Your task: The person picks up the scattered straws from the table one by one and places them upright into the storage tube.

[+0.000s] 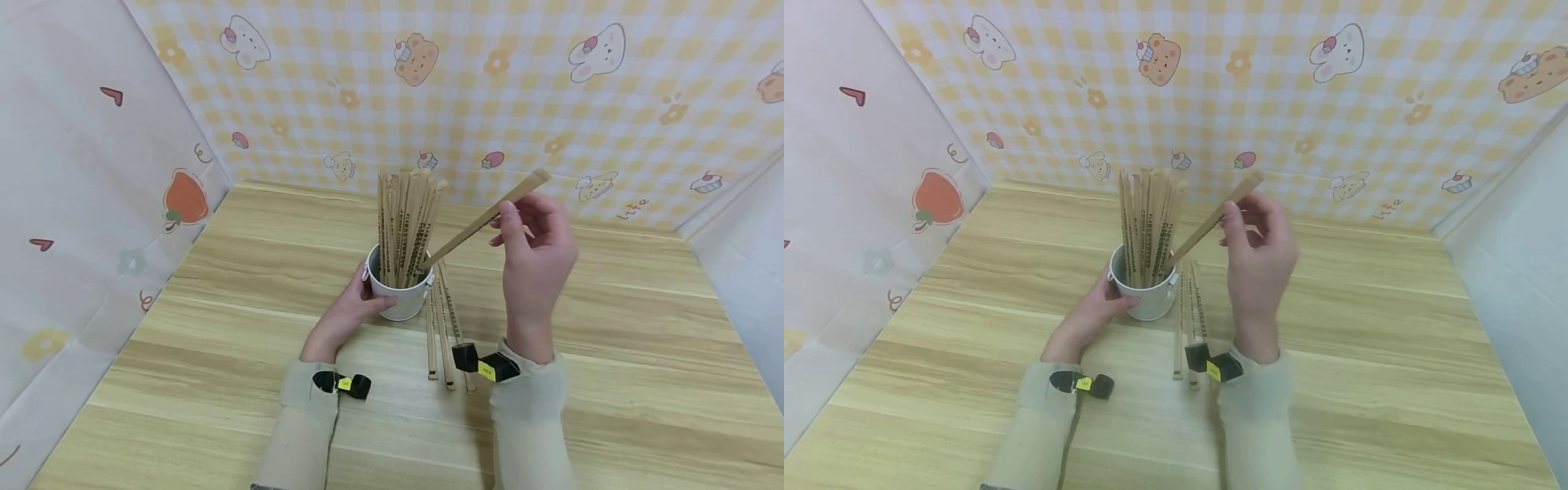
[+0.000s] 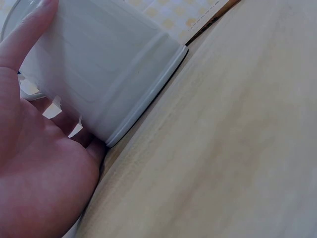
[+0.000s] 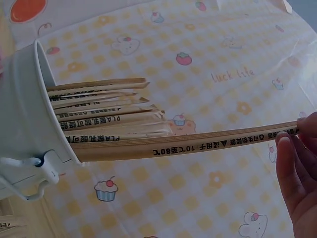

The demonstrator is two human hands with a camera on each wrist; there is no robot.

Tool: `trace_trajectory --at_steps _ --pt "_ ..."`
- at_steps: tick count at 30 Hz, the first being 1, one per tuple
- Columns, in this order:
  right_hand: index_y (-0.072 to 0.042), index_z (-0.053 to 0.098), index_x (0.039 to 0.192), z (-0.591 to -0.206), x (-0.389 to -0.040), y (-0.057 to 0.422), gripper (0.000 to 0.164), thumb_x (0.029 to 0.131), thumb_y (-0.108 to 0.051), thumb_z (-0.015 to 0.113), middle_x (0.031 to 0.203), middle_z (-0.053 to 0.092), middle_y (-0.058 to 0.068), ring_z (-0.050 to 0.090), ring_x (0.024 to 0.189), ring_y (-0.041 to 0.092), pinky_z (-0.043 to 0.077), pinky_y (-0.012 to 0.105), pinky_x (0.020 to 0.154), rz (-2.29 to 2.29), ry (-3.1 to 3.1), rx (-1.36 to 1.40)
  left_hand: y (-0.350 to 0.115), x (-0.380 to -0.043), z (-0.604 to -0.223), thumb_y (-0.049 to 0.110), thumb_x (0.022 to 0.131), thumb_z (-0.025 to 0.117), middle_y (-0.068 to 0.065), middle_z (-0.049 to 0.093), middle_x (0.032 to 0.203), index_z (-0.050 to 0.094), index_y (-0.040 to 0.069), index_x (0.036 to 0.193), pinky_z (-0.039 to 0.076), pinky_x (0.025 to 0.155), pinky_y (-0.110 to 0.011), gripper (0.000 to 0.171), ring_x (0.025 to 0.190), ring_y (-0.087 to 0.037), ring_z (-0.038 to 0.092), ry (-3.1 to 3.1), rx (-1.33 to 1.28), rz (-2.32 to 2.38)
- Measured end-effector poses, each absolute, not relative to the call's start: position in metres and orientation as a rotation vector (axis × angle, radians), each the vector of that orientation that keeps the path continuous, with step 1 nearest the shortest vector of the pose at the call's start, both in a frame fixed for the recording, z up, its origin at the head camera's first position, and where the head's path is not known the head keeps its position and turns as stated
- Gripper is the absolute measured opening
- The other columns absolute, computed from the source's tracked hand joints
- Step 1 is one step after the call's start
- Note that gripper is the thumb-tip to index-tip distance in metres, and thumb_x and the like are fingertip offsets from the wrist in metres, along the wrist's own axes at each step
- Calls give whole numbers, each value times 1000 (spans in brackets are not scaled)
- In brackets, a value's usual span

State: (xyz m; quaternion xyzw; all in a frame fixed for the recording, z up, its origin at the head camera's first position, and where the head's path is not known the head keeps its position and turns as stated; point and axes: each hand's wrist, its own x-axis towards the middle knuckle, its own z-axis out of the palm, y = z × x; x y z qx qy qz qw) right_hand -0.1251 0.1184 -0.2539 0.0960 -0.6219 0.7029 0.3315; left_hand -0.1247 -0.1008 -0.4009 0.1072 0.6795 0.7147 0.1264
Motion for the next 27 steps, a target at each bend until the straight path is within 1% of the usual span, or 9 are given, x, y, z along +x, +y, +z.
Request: trace_trajectory --at_steps 9,15,18,20,23,27 --pt "2 59 97 -269 -135 114 19 83 -10 62 86 59 13 56 69 27 49 23 51 1789 -1865 237 -101 -124 -400 14 75 70 -2 23 144 10 32 142 22 105 -31 92 129 -17 25 1988 304 2072" --pt "-3 60 101 -290 -149 113 25 83 -21 62 88 62 3 59 71 15 51 27 53 1665 -2056 275 -101 -124 -398 14 75 70 -2 22 144 10 33 142 22 104 -32 92 129 -18 25 1989 304 2071" --pt "-6 60 102 -302 -155 110 29 83 -28 62 90 62 -1 59 73 10 51 25 55 1602 -2145 285 -101 -123 -398 15 75 70 -3 23 144 9 34 142 24 104 -32 92 128 -18 26 1993 297 2066" --pt "-6 60 102 -308 -158 107 30 84 -30 61 91 62 -2 59 75 7 51 24 56 1554 -2209 291 -101 -123 -398 14 76 70 -3 23 144 9 34 142 24 104 -32 92 128 -18 26 1991 293 2068" --pt "-6 60 103 -316 -161 103 31 84 -31 60 92 63 -1 58 76 6 50 23 57 1487 -2293 296 -101 -123 -397 15 76 70 -2 23 144 10 34 142 23 104 -31 92 128 -16 26 1993 290 2065" --pt "-6 60 104 -323 -165 99 27 85 -26 60 89 63 1 57 74 8 50 22 55 1433 -2358 299 -101 -123 -397 16 76 70 0 22 144 10 33 142 22 105 -31 91 129 -16 25 1998 286 2058"
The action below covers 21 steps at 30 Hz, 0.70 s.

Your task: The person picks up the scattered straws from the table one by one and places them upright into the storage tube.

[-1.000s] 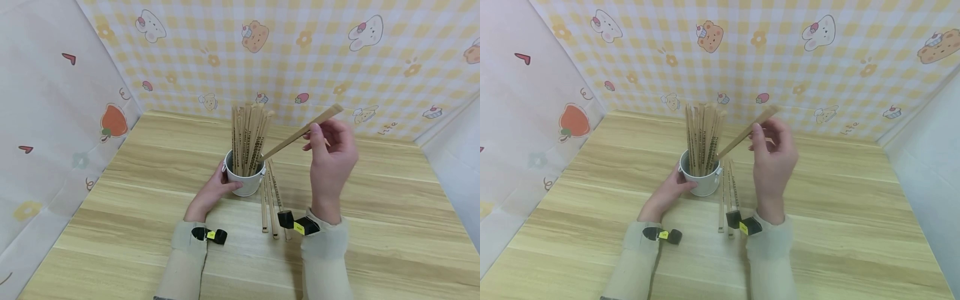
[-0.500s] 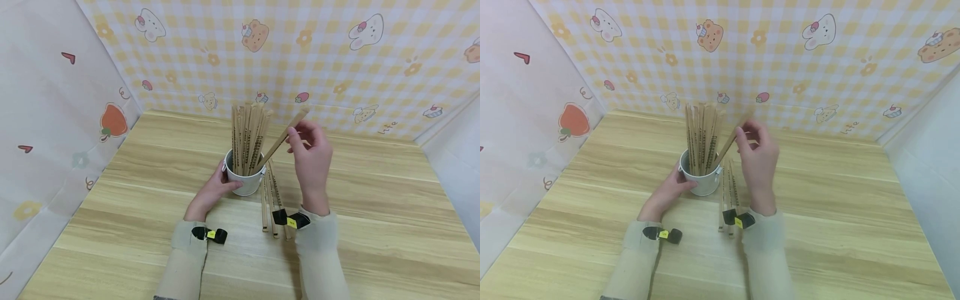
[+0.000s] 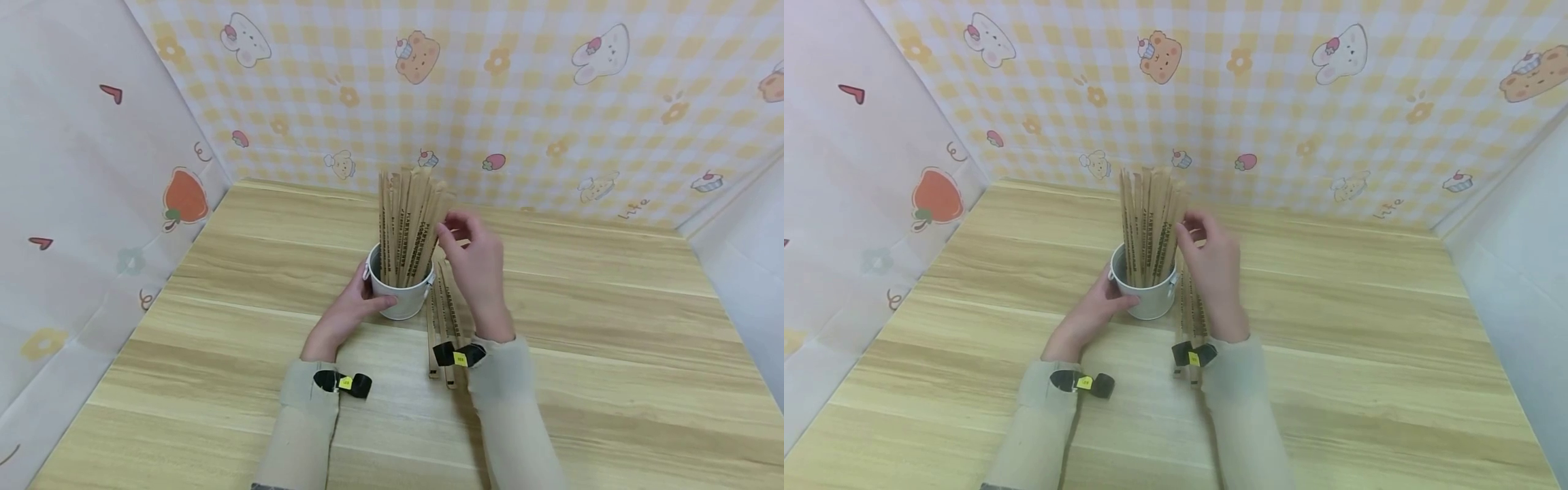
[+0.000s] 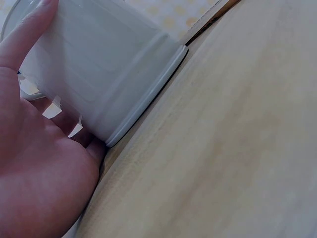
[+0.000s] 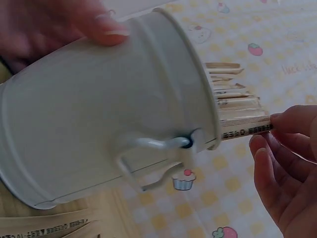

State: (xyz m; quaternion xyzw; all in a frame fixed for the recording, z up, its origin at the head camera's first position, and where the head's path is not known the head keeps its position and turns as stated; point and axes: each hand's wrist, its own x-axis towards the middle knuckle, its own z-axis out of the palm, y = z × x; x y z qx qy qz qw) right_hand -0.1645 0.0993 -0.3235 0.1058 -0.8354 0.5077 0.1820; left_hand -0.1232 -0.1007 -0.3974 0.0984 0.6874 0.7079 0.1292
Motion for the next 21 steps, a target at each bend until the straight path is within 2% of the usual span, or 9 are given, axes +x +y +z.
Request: trace_trajectory --at_steps 8,21 --pt "-8 60 104 -331 -171 100 24 85 -23 60 89 63 2 58 74 11 50 23 55 1430 -2440 309 -98 -124 -398 17 76 71 1 22 144 11 31 142 19 106 -30 90 129 -12 24 2000 290 2079" --pt "-10 60 104 -348 -174 104 22 88 -24 56 89 63 1 59 70 13 51 25 54 1488 -2468 253 -99 -124 -408 16 75 71 -1 21 145 8 31 143 20 105 -31 93 129 -16 24 2013 322 2086"
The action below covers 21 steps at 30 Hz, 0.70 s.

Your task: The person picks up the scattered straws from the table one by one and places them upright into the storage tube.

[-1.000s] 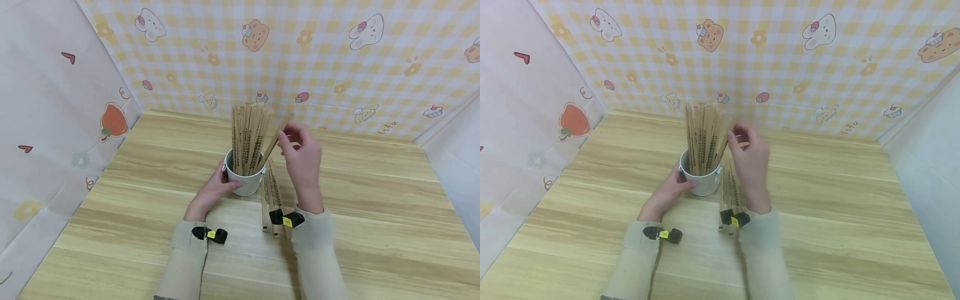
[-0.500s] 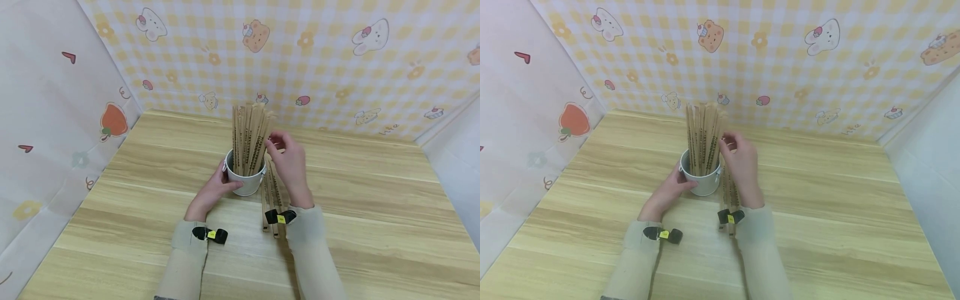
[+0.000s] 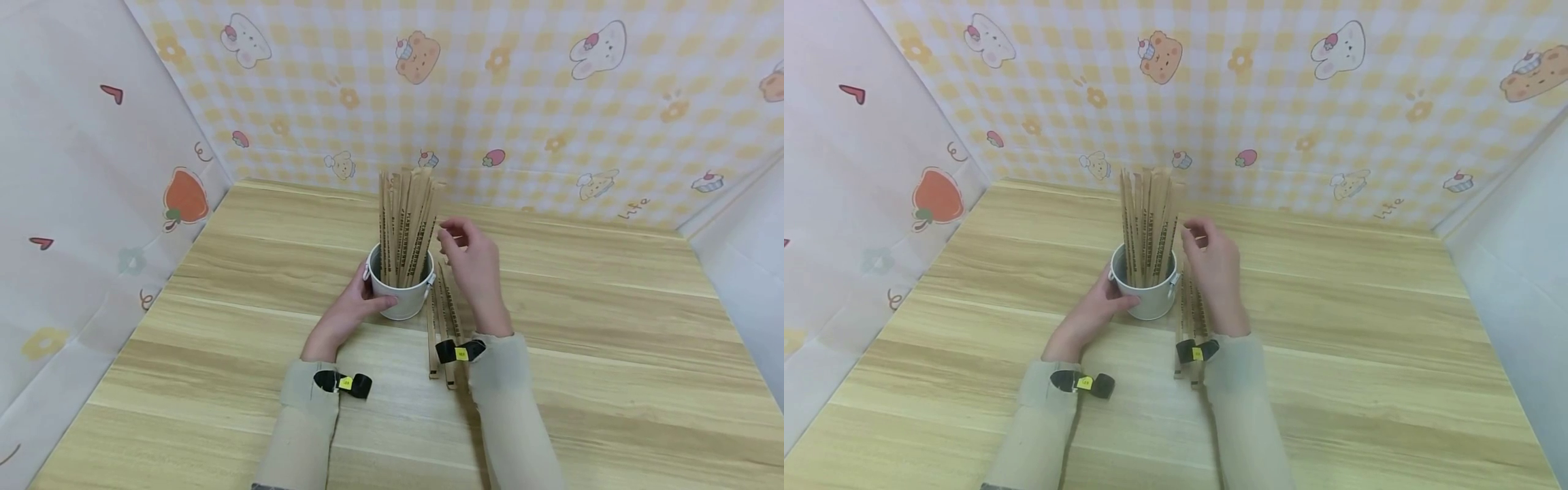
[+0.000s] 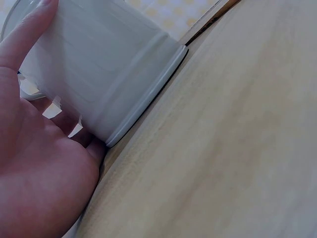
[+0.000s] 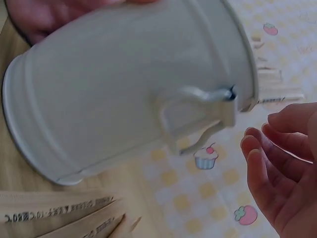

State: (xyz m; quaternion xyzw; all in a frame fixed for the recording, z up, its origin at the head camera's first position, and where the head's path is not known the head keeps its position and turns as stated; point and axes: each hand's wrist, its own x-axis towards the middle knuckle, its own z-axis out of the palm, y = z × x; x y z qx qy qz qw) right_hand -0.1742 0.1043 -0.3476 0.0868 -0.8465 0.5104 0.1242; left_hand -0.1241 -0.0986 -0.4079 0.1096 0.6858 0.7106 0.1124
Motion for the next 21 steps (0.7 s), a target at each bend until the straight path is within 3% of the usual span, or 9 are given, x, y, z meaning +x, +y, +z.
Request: trace_trajectory --at_steps 13,21 --pt "-10 57 111 -379 -190 116 28 87 -25 55 93 59 2 56 78 16 49 29 63 1438 -2741 81 -100 -127 -407 15 75 71 -1 20 145 8 30 143 21 105 -31 93 129 -16 24 2004 314 2084" --pt "-5 51 118 -404 -200 119 40 84 -27 57 95 59 6 54 83 21 46 36 73 1242 -2997 124 -101 -129 -405 17 75 71 1 20 145 9 31 142 20 105 -30 92 129 -13 23 2010 300 2067"
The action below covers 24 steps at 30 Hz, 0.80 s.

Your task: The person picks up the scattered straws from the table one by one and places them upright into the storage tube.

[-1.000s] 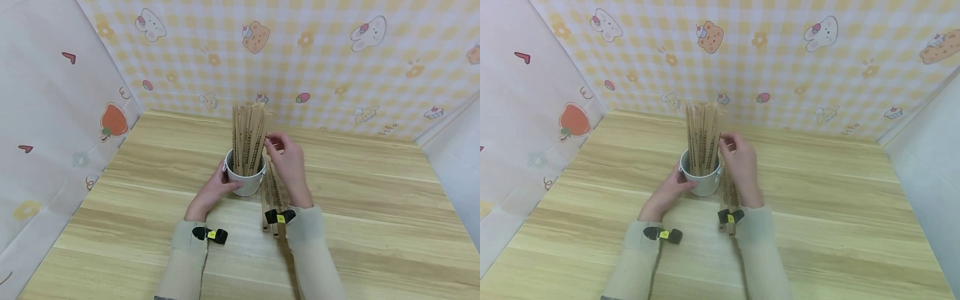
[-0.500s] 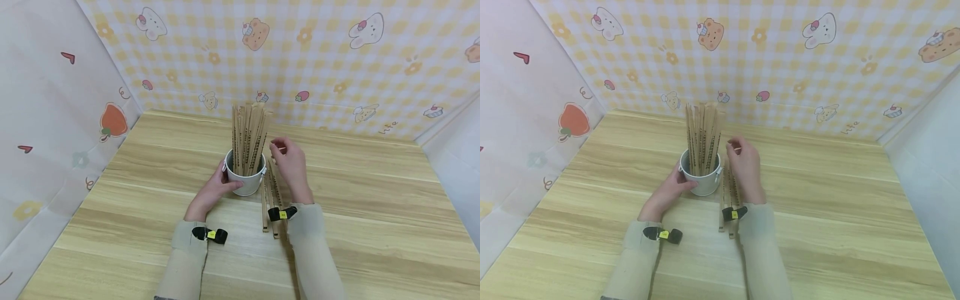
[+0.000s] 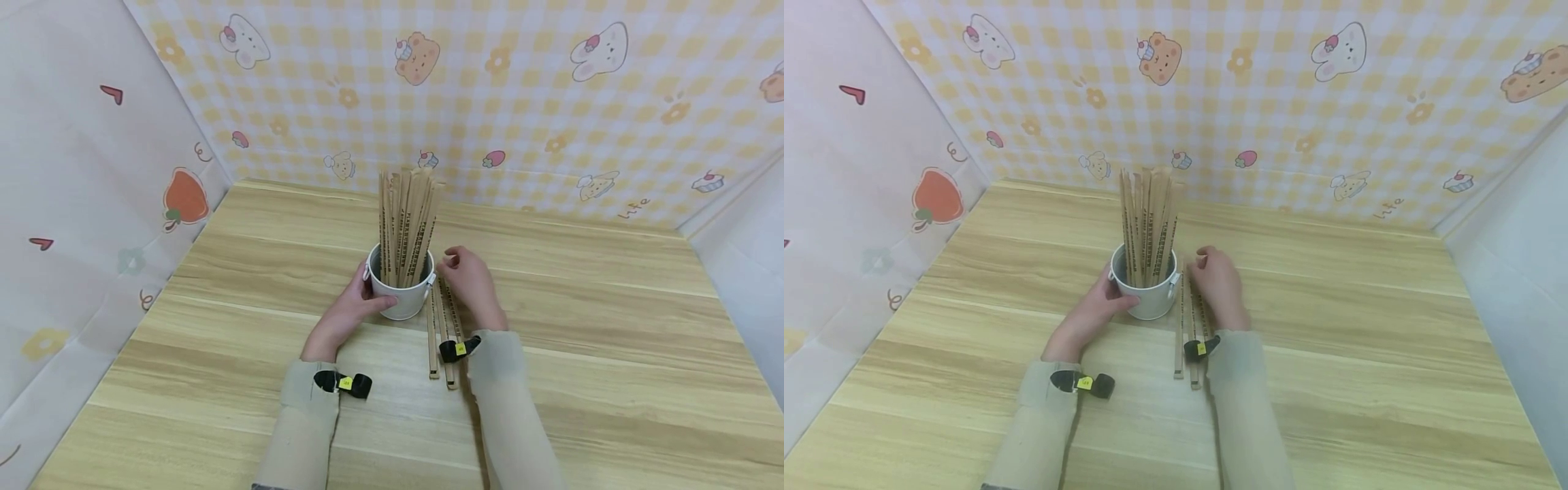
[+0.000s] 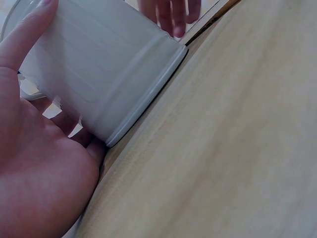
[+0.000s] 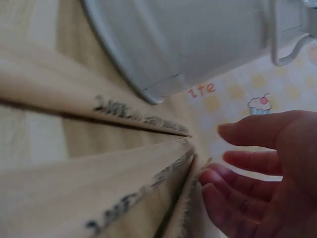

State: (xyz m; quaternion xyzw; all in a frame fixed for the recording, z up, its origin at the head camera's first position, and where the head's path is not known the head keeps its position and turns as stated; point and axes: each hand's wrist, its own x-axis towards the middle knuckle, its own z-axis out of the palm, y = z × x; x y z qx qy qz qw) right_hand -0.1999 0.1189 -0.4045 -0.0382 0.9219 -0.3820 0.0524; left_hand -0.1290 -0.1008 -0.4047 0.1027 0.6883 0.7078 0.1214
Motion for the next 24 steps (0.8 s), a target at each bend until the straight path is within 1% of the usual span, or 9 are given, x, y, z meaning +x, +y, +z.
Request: trace_trajectory --at_steps 4,9,15,21,24 --pt "-3 50 118 -410 -200 119 43 83 -26 59 90 58 6 52 80 21 45 35 72 -1117 2799 -125 -101 -128 -405 17 75 71 2 20 145 10 31 142 19 106 -29 92 130 -12 23 2007 299 2070" --pt "-2 53 115 -411 -199 119 40 82 -23 60 83 56 6 50 75 21 44 33 68 -1072 2836 -136 -101 -128 -405 17 75 71 0 20 145 9 30 143 20 105 -30 92 130 -14 23 2013 304 2069" --pt "-3 57 110 -410 -197 119 34 82 -22 61 84 57 7 51 75 22 44 34 69 -1027 2846 -123 -100 -127 -405 17 75 71 -1 21 145 10 30 143 20 105 -30 92 130 -15 24 2018 308 2067" --pt "-7 62 91 -411 -197 119 22 83 -27 60 80 59 5 51 72 21 42 31 63 -989 2863 -98 -102 -135 -425 19 74 72 5 23 143 14 39 139 20 105 -30 90 129 -12 25 2033 321 2084" --pt "-7 63 89 -410 -196 119 20 82 -26 61 80 59 4 51 71 21 42 31 62 -986 2868 -98 -102 -137 -428 19 73 73 6 24 143 15 41 138 20 105 -30 90 129 -12 25 2034 321 2087"
